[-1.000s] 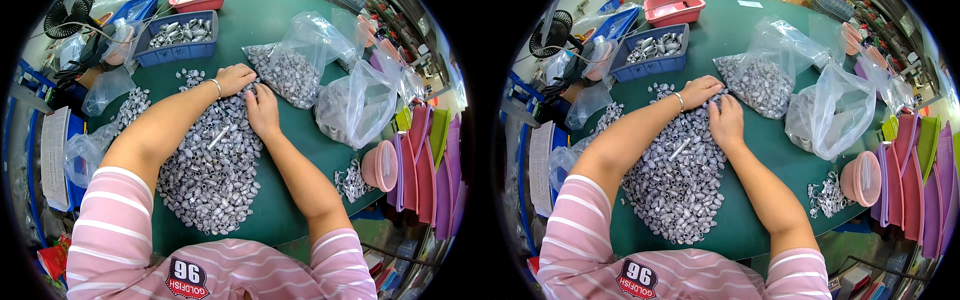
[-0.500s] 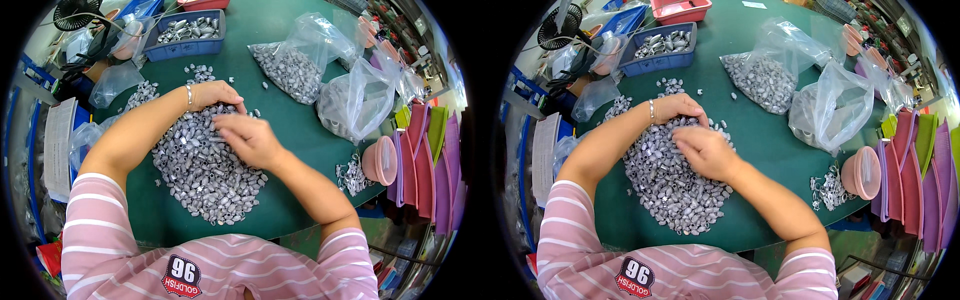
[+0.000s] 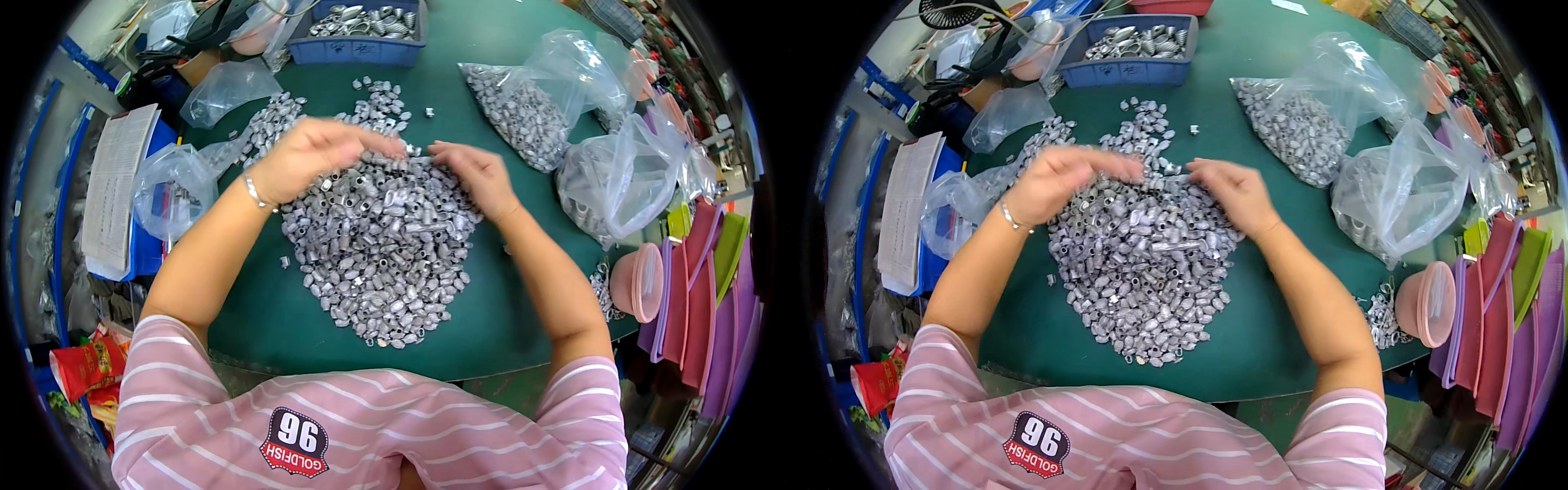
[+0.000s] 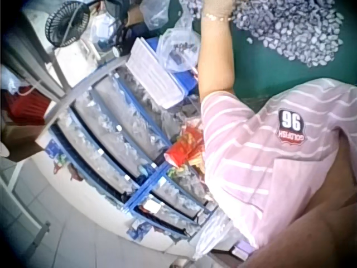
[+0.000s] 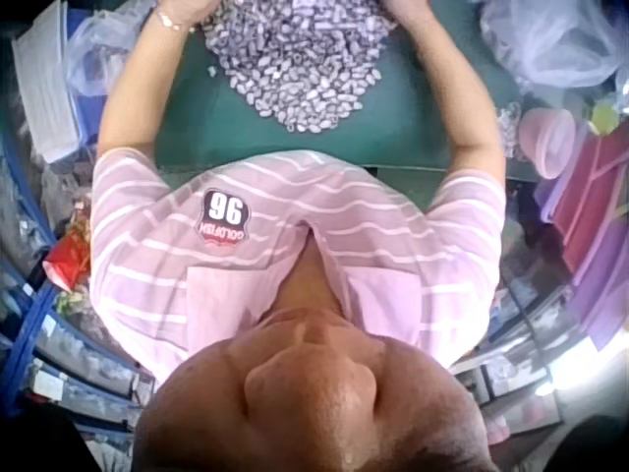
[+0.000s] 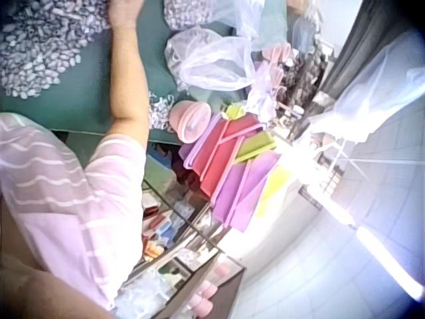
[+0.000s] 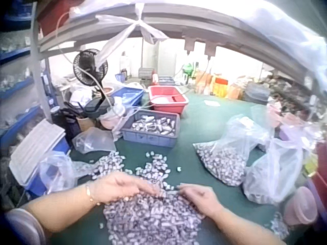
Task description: The person sits at a green workbench and repeatedly picks up small cylindrical metal parts, inserts a smaller ring into each one, and places the assembled unit back into a large pile. The person occasionally gathers the pile with both hands and continues the repetitive assembly process.
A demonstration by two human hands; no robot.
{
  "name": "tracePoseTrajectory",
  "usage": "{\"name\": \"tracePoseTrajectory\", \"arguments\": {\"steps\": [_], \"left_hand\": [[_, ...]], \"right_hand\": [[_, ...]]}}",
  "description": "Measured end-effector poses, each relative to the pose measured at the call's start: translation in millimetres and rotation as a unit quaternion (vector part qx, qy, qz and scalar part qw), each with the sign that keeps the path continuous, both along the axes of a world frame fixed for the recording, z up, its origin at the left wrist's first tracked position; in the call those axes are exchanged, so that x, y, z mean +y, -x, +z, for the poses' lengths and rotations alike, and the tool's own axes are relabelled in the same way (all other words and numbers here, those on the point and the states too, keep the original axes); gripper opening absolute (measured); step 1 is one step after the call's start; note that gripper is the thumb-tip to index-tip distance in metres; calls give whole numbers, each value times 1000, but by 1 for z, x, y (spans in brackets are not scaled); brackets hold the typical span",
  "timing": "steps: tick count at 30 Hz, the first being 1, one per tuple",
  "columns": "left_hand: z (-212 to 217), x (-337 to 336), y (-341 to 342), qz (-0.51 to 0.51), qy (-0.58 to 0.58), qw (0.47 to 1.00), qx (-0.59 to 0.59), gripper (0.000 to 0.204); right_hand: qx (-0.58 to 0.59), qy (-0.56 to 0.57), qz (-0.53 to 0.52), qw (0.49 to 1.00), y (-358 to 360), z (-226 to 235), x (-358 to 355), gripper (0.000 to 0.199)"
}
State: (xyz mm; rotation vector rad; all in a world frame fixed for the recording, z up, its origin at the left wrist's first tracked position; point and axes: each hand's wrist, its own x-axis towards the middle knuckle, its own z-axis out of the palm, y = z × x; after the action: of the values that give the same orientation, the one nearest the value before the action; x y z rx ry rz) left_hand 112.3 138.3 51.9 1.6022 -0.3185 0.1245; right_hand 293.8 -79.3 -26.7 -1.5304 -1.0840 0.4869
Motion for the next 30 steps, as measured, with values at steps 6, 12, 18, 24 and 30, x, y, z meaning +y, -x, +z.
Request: {"name": "tracePoseTrajectory", "arguments": {"steps": [6, 12, 18, 24, 30], "left_hand": [[-61, 86, 31, 617, -75, 782, 37, 28], [-97, 134, 45, 653, -346, 669, 81, 41], [-77, 98, 17, 499, -528, 658, 198, 49], [-91, 73, 5, 441, -468, 765, -22, 38], [-80, 45, 5, 415, -306, 854, 69, 40]], "right_hand": [[-68, 21, -82, 994, -56, -10, 51, 29], [-183, 124, -112, 969, -69, -19, 132, 40], [-146, 93, -9, 985, -54, -20, 159, 38], [-97, 108, 112, 983, -28, -10, 159, 32], [215, 119, 170, 954, -7, 12, 145, 29]]}}
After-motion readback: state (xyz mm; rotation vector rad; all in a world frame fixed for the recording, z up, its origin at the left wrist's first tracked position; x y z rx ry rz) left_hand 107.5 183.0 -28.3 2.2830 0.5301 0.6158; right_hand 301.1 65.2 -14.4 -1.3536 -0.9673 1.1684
